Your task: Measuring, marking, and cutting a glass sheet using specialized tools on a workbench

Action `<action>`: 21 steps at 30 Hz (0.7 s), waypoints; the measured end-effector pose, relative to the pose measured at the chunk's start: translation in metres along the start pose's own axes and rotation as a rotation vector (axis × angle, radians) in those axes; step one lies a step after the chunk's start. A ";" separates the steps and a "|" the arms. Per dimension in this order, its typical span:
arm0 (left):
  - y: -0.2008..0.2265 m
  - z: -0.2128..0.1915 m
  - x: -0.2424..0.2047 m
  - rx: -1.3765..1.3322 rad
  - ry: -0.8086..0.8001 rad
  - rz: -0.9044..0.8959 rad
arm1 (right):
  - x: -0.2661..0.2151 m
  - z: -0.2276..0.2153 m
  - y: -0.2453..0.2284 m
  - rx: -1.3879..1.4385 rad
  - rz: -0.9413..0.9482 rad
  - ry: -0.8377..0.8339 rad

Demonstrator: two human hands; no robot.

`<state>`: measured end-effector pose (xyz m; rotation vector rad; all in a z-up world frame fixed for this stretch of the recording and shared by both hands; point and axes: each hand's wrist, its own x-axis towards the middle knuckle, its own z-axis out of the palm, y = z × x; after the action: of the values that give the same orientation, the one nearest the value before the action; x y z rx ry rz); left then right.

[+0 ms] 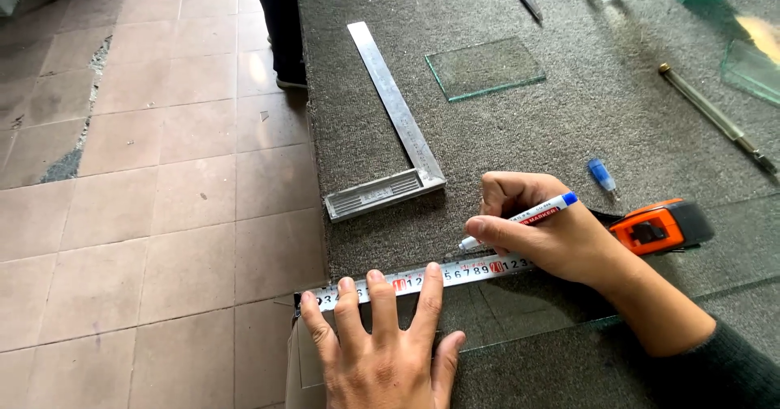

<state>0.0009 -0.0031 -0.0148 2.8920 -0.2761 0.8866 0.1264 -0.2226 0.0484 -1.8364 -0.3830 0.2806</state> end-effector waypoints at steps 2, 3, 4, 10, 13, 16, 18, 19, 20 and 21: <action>0.001 0.002 0.000 0.010 0.007 -0.004 | -0.002 -0.003 -0.005 0.031 -0.021 -0.008; 0.001 0.003 -0.001 0.007 -0.001 -0.002 | -0.004 -0.005 -0.008 0.035 -0.072 0.040; 0.001 0.004 -0.002 0.003 -0.009 0.000 | -0.006 -0.006 -0.011 0.040 -0.124 0.089; -0.001 0.006 -0.003 -0.032 -0.023 0.016 | -0.064 -0.029 -0.052 -0.856 -0.208 0.361; -0.002 0.005 -0.003 -0.063 -0.003 0.016 | -0.093 -0.057 -0.020 -1.185 -0.163 0.461; -0.002 -0.002 -0.001 -0.085 -0.044 0.012 | -0.113 -0.076 -0.001 -1.246 -0.022 0.507; -0.004 -0.005 -0.001 -0.117 -0.088 0.012 | -0.117 -0.080 0.002 -1.267 0.092 0.528; -0.005 -0.007 0.001 -0.149 -0.129 0.012 | -0.117 -0.083 0.003 -1.284 0.204 0.555; -0.007 -0.010 0.002 -0.147 -0.125 0.011 | -0.116 -0.083 0.001 -1.284 0.200 0.556; -0.008 -0.014 0.003 -0.172 -0.149 0.001 | -0.116 -0.083 -0.001 -1.244 0.183 0.547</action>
<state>-0.0026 0.0068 -0.0017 2.8000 -0.3488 0.6150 0.0515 -0.3417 0.0738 -3.0443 0.0547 -0.4648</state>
